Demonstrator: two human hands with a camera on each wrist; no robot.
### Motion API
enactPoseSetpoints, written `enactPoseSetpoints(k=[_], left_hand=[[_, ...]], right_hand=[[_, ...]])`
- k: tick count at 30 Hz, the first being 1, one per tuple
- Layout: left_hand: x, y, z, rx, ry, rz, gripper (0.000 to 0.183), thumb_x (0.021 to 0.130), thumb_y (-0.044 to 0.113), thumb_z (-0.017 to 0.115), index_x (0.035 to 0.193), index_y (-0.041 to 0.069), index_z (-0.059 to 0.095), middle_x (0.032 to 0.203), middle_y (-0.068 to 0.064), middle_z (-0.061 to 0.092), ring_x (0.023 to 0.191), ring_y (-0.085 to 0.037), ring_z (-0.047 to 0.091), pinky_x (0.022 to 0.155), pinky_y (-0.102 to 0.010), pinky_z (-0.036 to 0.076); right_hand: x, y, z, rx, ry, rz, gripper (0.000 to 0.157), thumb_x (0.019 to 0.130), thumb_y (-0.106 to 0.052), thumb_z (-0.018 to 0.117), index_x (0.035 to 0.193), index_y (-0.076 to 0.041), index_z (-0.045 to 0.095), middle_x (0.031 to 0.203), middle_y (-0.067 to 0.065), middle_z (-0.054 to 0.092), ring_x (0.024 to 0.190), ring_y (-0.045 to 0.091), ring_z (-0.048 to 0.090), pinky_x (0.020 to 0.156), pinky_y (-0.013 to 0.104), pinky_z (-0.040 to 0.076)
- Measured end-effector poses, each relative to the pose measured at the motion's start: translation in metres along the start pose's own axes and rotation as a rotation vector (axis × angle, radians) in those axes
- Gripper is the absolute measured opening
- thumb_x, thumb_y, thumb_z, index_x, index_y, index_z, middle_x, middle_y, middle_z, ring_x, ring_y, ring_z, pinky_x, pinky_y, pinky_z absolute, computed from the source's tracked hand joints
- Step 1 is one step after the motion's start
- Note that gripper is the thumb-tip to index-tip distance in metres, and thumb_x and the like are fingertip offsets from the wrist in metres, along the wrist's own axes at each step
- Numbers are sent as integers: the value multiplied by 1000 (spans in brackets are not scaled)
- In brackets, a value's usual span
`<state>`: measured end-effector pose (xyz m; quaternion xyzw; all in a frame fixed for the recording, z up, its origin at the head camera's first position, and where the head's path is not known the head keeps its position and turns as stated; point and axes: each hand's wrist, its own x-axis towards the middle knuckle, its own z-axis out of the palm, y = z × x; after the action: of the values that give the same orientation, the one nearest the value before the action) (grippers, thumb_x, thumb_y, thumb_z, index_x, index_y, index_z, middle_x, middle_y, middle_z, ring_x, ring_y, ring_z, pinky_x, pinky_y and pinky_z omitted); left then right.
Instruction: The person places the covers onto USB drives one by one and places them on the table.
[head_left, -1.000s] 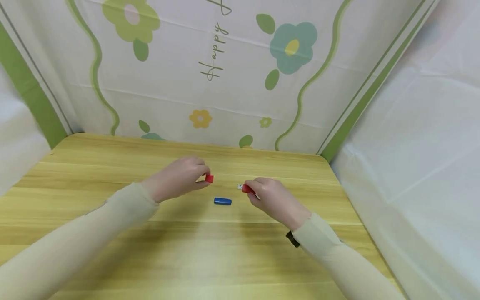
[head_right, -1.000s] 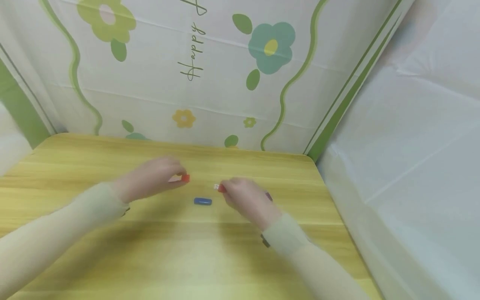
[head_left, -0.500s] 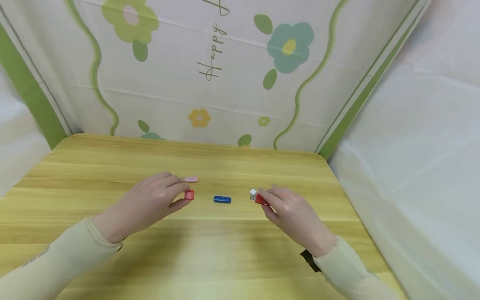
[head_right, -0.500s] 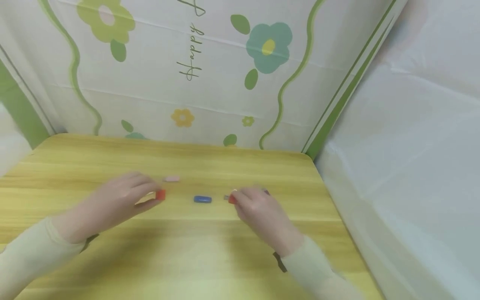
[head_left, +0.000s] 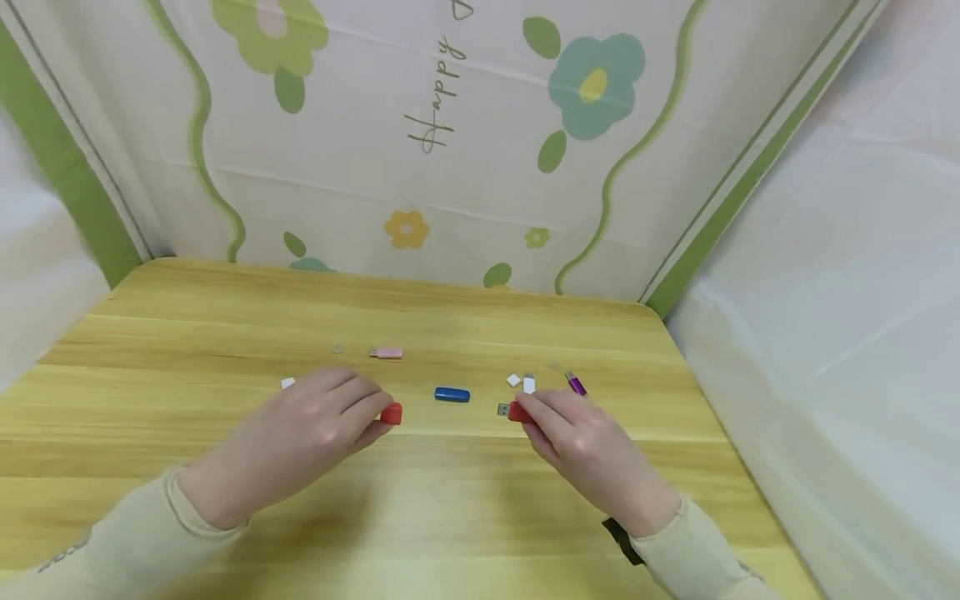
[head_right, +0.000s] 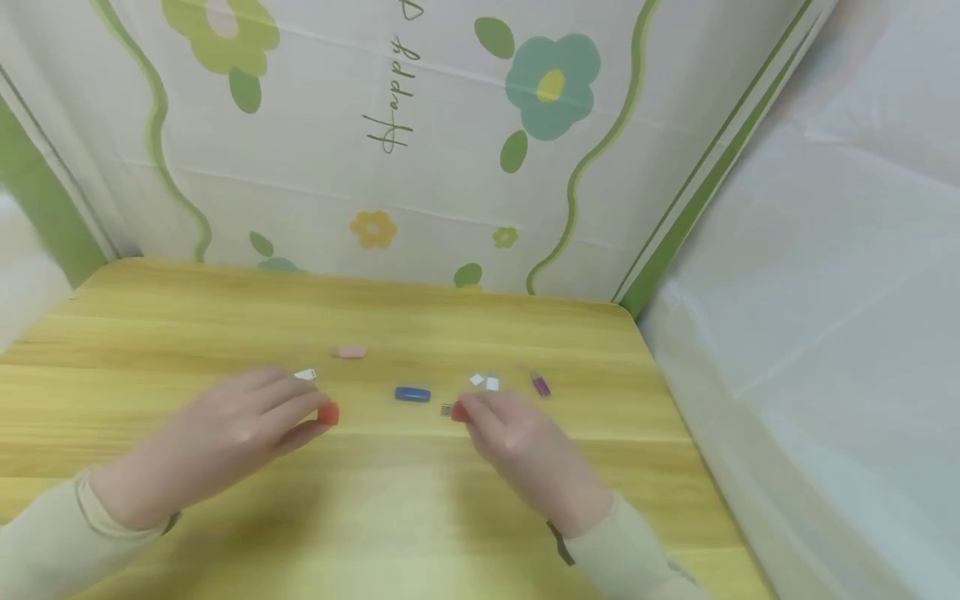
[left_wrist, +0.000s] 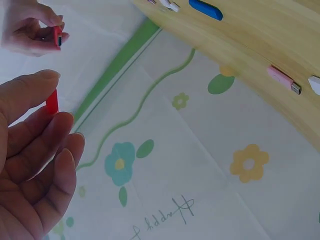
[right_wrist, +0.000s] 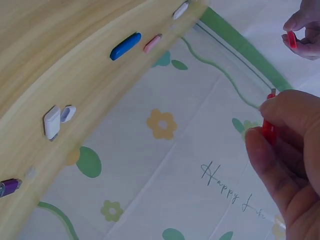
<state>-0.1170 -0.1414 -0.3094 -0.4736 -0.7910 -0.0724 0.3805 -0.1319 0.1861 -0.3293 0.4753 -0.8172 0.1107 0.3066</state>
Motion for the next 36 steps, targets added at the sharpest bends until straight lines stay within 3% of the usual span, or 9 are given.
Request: enactPoseSetpoints(k=[3,7,15,36], left_hand=[[1,3,1,13,-16,-7,45,109,23,36,88,0,69,82,-4,67,74,-21,60,66,-30,54],[1,6,4,26,-18,-10,46,110,24,34,88,1,68,82,-4,67,74,-20,61,72,-34,56],[0,13,7,18,-10,-17,45,109,25,37,86,3,68,80,-3,67,70,-19,59,62,-29,53],[14,27,2,42,90,29,36,107,19,43,83,3,66,76,-2,63,67,-18,57,59,-27,50]], right_hand=[[1,-3,1,-29,48,-37,28,102,-13,53,114,7,68,101,11,67,84,21,68,74,28,57],[6,-7,3,-41,101,-88,28,104,-11,48,111,6,69,103,11,67,83,21,67,74,27,57],[13,-15,7,3,95,-130,27,104,-10,47,110,6,69,102,9,66,82,21,65,75,26,56],[30,-38,9,16,119,-170,21,100,-8,55,111,3,68,97,5,66,80,17,65,75,24,56]])
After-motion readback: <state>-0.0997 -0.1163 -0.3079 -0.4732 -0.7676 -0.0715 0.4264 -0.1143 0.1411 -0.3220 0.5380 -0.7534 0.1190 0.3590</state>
